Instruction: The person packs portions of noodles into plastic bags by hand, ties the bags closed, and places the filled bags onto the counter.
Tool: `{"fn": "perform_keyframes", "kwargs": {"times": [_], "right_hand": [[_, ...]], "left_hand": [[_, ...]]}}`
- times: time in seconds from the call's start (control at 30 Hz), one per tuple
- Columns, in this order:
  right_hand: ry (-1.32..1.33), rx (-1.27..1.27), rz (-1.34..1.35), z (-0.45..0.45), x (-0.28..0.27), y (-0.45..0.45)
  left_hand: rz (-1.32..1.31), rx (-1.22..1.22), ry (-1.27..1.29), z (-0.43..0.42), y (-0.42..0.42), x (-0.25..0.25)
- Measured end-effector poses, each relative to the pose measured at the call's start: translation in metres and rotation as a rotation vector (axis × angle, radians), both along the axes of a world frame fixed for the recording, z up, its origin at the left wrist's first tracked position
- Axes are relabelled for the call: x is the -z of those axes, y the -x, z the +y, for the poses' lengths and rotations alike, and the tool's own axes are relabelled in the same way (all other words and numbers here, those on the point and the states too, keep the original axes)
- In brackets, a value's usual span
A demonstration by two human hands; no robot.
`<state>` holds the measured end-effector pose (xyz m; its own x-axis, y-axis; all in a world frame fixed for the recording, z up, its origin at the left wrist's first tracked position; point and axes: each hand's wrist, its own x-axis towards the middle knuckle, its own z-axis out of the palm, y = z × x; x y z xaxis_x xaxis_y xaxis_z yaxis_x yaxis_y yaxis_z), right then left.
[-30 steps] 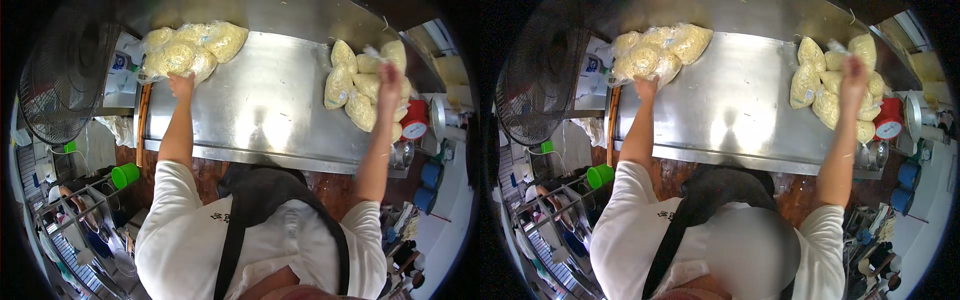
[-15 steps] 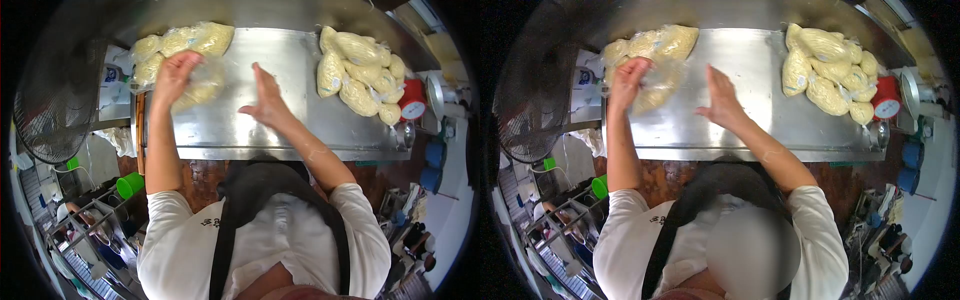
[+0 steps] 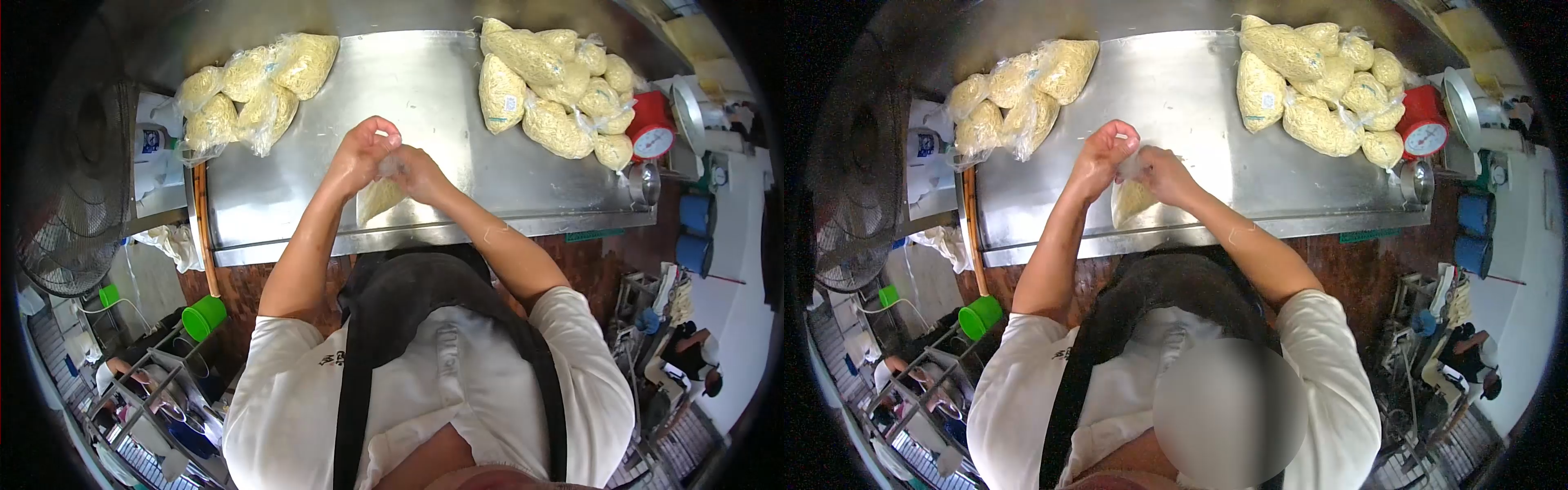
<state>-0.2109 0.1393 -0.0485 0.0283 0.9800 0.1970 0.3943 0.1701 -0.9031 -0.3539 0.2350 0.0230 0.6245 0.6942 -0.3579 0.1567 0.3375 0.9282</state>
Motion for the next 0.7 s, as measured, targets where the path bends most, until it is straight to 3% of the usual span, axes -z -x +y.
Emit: {"fn": "perform_keyframes", "kwargs": {"times": [0.07,0.13,0.2,0.27,0.37,0.43,0.53,0.57,0.6,0.7], "right_hand": [[0.291,0.023,0.337,0.003,-0.015,0.000],[0.333,0.034,0.216,0.005,-0.057,-0.004],[0.362,0.044,0.123,-0.002,-0.064,-0.007],[0.344,0.051,0.058,0.004,-0.051,-0.014],[0.001,0.269,0.136,-0.011,-0.040,-0.024],[0.083,0.244,-0.217,-0.014,-0.023,-0.011],[0.048,0.289,-0.368,-0.006,-0.006,0.006],[0.197,0.251,-0.286,0.002,-0.003,0.001],[0.340,0.215,-0.202,0.012,0.000,-0.005],[0.204,0.176,0.054,0.019,0.022,-0.015]], "left_hand": [[-0.096,0.020,-0.008,-0.006,0.008,0.000],[0.103,0.000,-0.551,-0.014,0.011,-0.006],[0.271,0.071,-0.736,-0.022,0.011,0.010],[0.402,0.223,-0.593,-0.014,0.005,0.060],[0.189,-0.099,-0.210,-0.008,-0.006,0.062],[0.039,-0.228,-0.034,-0.012,-0.022,0.060],[-0.086,-0.023,-0.172,-0.019,-0.040,0.023],[-0.194,0.006,-0.059,-0.017,-0.033,0.013],[-0.124,-0.035,-0.193,-0.015,-0.022,0.014],[0.181,-0.066,-0.533,-0.024,0.005,0.048]]}}
